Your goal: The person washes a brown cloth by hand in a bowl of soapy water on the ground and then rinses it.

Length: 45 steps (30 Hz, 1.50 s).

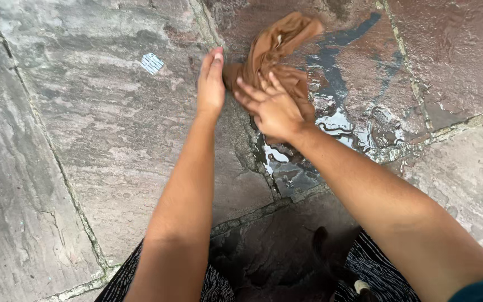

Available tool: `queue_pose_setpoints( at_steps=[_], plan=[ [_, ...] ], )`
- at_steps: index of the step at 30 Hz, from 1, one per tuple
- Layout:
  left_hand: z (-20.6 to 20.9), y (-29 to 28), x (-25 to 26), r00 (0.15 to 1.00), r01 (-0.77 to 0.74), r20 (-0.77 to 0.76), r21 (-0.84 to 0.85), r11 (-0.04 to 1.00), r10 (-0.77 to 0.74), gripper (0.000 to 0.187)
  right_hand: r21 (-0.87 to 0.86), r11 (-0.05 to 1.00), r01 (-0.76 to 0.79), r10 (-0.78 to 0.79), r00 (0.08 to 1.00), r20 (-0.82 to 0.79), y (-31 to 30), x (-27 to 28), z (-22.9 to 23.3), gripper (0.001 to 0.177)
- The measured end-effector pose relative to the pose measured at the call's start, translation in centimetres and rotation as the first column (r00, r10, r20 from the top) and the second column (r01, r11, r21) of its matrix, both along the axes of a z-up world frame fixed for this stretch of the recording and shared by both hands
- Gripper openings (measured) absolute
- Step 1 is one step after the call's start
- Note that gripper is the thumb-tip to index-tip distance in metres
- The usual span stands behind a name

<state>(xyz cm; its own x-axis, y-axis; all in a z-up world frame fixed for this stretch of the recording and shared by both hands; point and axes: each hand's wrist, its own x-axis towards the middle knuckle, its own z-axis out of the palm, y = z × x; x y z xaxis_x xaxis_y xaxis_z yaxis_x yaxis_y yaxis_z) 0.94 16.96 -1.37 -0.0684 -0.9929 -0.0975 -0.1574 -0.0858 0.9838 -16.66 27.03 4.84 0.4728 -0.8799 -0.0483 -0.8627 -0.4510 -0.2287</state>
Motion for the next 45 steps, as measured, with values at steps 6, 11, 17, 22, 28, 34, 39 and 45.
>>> queue_pose_setpoints(
  at_steps=[6,11,17,22,28,34,39,45],
  plan=[
    [-0.5,1.4,0.1,0.982,-0.113,-0.140,0.074,0.991,0.123,0.046,0.196,0.972,-0.128,0.119,0.991,0.056,5.4,0.1,1.1,0.070],
    [-0.4,0.2,1.2,0.954,-0.051,-0.285,0.130,0.990,0.087,0.034,0.535,0.809,-0.243,0.061,0.941,0.334,6.9,-2.6,1.5,0.078],
    [3.6,0.2,2.4,0.923,0.066,-0.382,0.265,0.962,0.042,0.029,0.801,0.470,-0.371,-0.641,0.480,0.599,5.7,-8.6,4.1,0.089],
    [6.1,-0.9,3.1,0.950,0.034,-0.308,0.232,0.972,0.041,0.031,0.321,0.941,0.110,-0.246,0.873,0.420,4.0,-9.7,7.3,0.088],
    [7.1,-0.5,1.5,0.960,0.050,-0.278,0.230,0.972,0.016,0.030,0.435,0.882,0.183,-0.111,0.976,-0.187,6.0,0.1,6.7,0.092],
    [5.7,0.2,-2.2,0.968,0.127,-0.236,0.175,0.976,-0.084,0.034,0.268,0.957,-0.112,0.137,0.987,-0.079,7.7,-1.0,3.5,0.086],
    [5.7,0.3,-3.4,0.953,0.216,-0.237,0.092,0.972,-0.189,0.035,0.379,0.862,-0.336,0.382,0.923,-0.049,13.1,-2.8,4.0,0.077],
    [5.9,1.5,-1.2,0.961,0.160,-0.238,0.071,0.985,-0.139,0.030,0.262,0.887,-0.380,0.383,0.923,0.041,17.6,-4.8,3.8,0.056]
  ],
)
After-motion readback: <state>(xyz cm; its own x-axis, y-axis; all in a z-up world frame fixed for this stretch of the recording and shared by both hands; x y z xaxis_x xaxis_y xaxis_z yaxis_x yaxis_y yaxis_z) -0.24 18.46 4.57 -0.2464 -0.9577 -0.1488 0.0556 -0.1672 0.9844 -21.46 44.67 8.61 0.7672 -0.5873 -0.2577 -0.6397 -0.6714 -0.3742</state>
